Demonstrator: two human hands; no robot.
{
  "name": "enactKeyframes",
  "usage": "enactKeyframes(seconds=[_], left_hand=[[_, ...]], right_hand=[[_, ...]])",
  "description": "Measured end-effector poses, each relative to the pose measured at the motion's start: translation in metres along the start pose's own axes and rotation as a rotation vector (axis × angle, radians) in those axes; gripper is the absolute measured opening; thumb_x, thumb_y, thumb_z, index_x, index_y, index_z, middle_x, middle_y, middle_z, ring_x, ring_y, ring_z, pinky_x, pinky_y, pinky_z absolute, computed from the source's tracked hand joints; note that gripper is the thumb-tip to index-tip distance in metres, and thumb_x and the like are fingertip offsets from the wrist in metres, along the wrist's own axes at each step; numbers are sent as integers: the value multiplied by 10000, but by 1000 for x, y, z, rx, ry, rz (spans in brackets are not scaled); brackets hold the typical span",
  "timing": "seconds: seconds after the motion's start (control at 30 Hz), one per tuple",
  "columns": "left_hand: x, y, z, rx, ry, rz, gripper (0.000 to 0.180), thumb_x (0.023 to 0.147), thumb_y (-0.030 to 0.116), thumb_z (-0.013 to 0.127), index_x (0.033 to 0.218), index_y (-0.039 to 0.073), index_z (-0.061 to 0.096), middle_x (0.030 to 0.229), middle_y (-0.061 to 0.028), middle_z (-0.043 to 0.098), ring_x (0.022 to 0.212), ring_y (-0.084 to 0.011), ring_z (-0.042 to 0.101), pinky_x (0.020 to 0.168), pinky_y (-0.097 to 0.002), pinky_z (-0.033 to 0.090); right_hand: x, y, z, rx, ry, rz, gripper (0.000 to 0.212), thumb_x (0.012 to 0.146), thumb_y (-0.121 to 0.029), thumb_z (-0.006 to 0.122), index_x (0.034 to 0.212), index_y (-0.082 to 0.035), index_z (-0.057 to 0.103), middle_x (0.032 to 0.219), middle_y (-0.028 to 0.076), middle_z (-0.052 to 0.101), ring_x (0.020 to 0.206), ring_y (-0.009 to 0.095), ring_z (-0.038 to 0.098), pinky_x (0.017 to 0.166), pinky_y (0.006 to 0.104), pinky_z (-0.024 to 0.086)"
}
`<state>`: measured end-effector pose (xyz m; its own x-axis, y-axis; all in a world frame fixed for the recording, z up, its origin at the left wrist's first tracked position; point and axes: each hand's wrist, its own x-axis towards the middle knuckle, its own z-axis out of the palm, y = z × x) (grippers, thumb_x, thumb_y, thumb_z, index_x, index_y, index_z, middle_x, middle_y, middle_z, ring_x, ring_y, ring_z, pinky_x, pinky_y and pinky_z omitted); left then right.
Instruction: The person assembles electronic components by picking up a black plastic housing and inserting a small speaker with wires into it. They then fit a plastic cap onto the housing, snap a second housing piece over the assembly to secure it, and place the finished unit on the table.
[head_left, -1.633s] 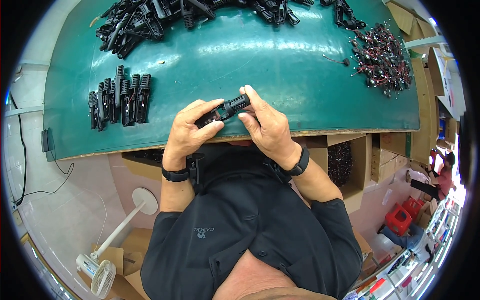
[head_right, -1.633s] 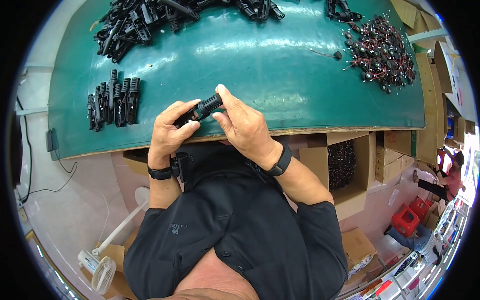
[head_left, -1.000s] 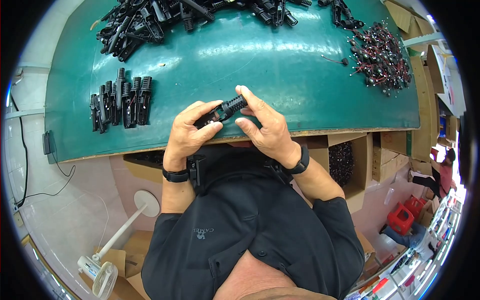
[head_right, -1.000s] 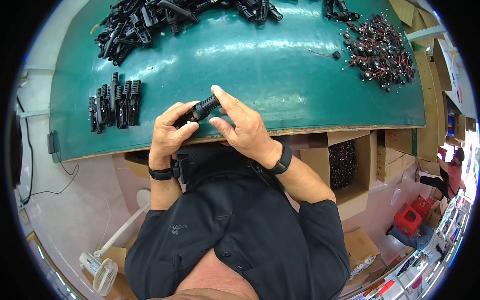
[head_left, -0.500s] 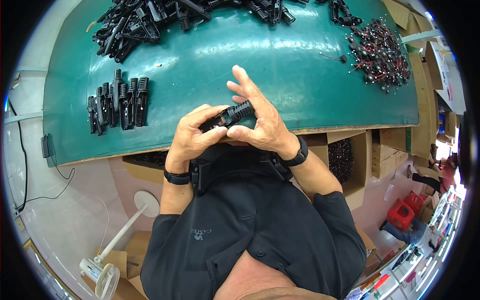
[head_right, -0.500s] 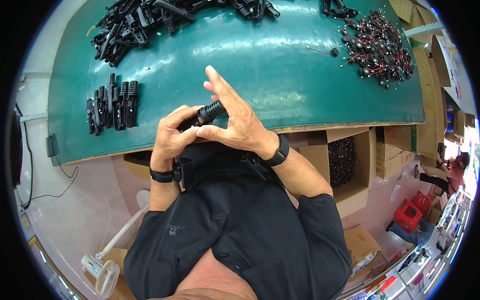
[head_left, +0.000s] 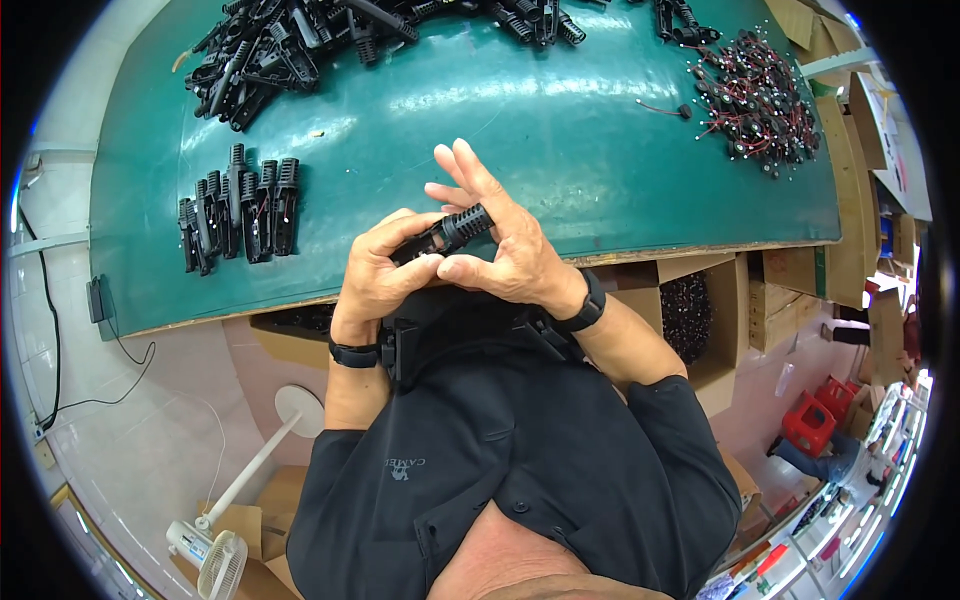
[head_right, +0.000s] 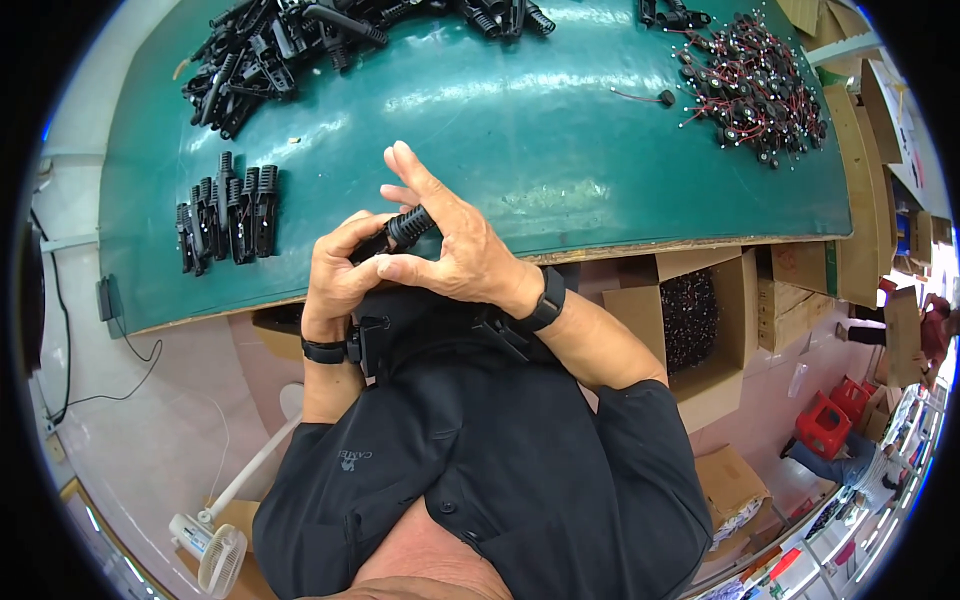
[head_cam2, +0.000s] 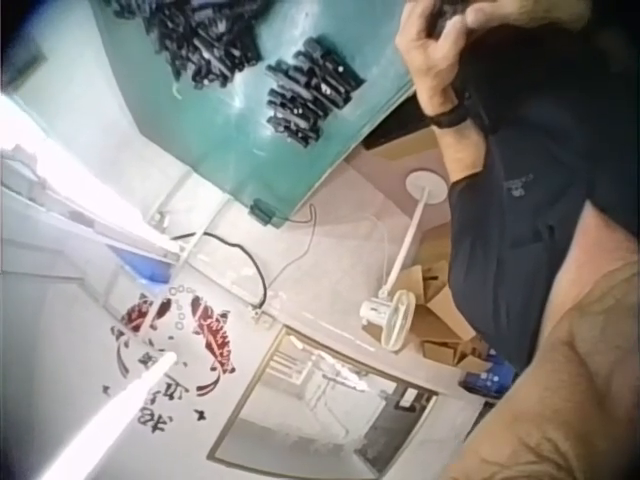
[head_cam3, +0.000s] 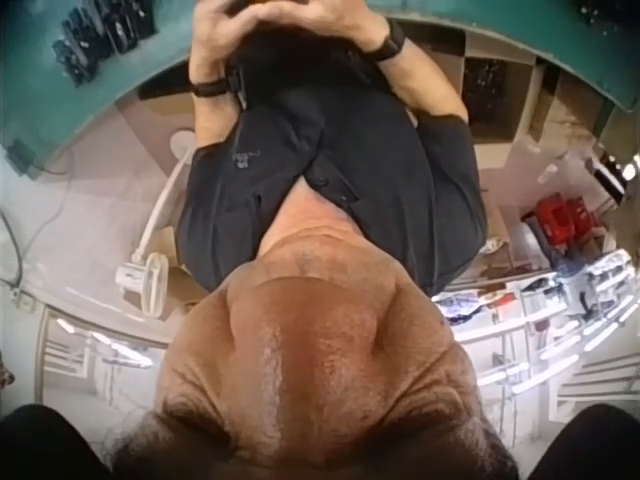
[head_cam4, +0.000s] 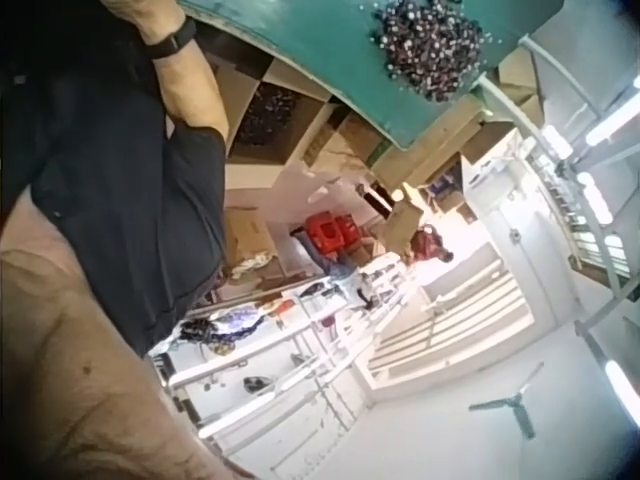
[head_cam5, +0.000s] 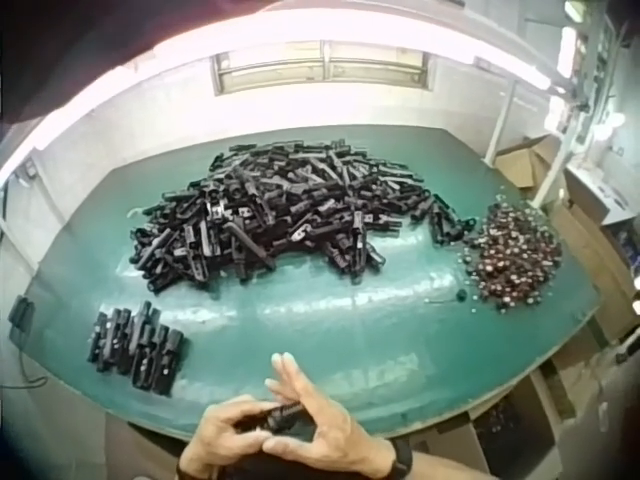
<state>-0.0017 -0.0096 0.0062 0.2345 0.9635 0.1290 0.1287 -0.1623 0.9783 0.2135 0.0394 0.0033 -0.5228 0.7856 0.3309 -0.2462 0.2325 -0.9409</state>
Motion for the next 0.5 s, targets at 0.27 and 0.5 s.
enactKeyframes(seconds=[0.27,0.5], left_hand=[[-9,-1,2,-399,68,-134,428,915,89,779,1315,-30,684,1026,-47,614,669,-67,555,544,-208,419],[-4,-6,8,-316,50,-97,430,911,94,787,1309,-33,685,1010,-43,604,680,-71,558,554,-220,430]], right_hand=[[-3,-12,-3,-68,18,-91,1170,857,-400,886,1692,-49,146,1695,243,311,1404,365,557,1133,455,480],[-3,-8,3,-173,29,-193,1160,851,-389,891,1683,-28,169,1670,250,357,1403,357,559,1122,446,492]])
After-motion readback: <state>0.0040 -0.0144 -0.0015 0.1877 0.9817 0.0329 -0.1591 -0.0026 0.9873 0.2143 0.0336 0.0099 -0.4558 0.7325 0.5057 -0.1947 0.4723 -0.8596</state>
